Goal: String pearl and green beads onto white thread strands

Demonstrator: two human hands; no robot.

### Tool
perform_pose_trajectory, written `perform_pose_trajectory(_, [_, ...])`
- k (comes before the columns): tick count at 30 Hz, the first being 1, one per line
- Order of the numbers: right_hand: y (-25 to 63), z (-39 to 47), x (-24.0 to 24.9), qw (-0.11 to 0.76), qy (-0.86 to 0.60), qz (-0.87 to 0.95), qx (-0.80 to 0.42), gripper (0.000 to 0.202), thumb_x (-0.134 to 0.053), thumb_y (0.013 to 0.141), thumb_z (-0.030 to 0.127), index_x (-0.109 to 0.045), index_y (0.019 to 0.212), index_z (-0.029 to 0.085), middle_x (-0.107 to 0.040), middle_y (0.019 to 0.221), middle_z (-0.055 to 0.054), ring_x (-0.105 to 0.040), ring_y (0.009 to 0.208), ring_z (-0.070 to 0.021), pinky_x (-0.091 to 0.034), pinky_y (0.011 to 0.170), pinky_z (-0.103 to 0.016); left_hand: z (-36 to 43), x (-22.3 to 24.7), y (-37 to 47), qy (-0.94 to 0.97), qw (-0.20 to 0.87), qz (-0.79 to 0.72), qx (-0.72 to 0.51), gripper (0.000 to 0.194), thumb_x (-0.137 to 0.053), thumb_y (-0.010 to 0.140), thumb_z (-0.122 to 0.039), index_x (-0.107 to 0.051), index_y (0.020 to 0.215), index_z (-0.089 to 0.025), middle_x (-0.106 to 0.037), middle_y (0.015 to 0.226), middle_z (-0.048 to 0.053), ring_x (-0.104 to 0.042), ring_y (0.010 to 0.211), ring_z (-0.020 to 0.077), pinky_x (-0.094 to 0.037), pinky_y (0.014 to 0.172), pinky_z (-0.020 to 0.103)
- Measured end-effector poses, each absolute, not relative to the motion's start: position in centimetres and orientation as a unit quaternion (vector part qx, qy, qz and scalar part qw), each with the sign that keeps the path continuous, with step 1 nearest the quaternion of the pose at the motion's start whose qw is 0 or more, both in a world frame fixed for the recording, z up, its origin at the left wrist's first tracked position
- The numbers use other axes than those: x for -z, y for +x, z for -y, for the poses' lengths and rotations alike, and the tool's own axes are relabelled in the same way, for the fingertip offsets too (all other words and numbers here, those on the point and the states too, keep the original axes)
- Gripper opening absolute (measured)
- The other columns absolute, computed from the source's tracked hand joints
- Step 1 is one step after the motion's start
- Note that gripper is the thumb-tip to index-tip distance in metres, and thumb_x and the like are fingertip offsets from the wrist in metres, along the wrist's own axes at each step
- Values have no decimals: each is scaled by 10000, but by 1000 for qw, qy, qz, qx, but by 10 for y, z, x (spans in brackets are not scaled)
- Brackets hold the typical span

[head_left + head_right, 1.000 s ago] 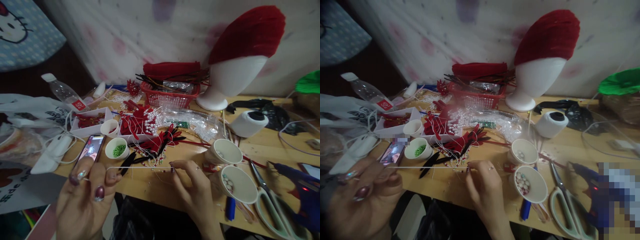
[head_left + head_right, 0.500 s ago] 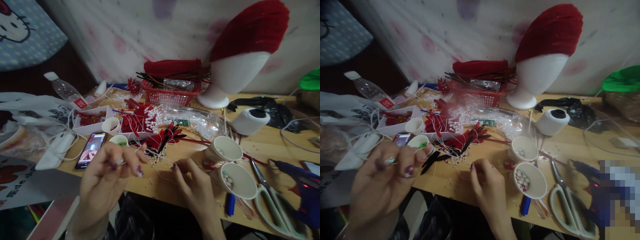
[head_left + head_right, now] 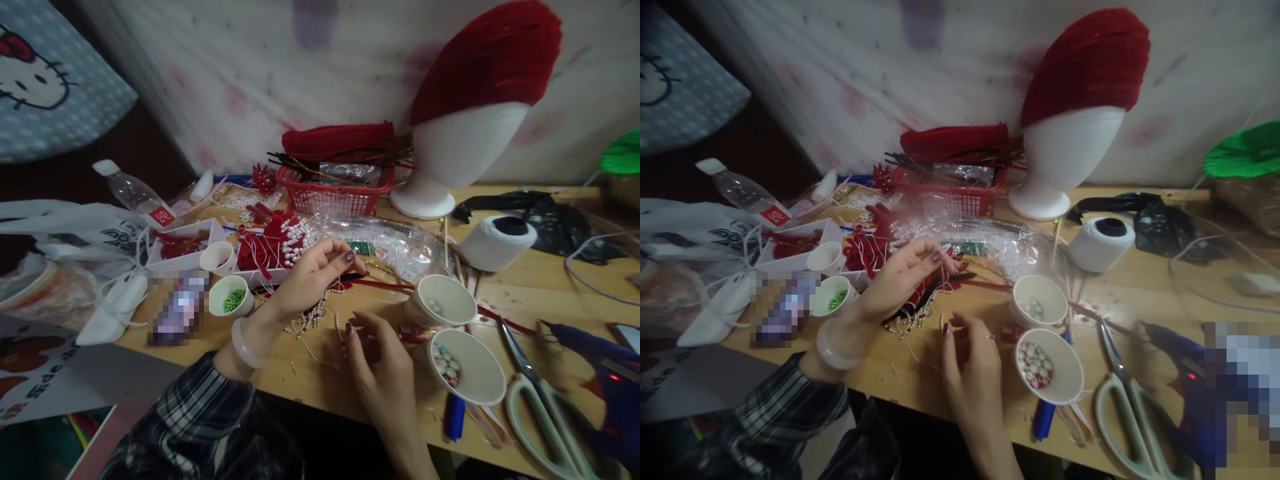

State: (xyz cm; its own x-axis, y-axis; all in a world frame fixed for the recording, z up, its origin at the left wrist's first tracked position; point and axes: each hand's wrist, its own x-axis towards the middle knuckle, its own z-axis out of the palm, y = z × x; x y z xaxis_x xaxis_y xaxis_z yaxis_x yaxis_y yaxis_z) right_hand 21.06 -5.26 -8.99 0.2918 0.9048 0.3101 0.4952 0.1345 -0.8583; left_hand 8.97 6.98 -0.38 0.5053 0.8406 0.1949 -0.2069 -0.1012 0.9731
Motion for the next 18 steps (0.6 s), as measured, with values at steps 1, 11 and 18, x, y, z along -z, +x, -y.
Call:
perform_pose_trajectory(1, [211,54,90,512,-624,555,-202,147,-576,985,270,-646,1099,207,-735,921,-42,-698,712,-162,-563,619,-269,-74,6,93,609,618,-260,-424,140,-610,969,-287,-606,896,-167,-734,860,52,-690,878,168,-495,951,334])
perform_pose_trajectory(11, [214,58,88,541,-593,571,-175,112,-580,978,202,-643,1062,240,-735,924,-8,-712,762,-138,-571,644,-221,-96,18,119,622,608,-287,-401,106,-617,927,-266,-567,896,-177,-684,848,39,-661,872,163,-507,896,323])
perform_pose_trajectory(18, [216,57,86,534,-573,598,-173,129,-566,967,162,-645,1042,230,-721,899,3,-705,781,-120,-554,673,-189,-106,32,117,645,556,-351,-390,46,-621,912,-193,-580,903,-173,-629,860,16,-604,786,139,-502,801,304])
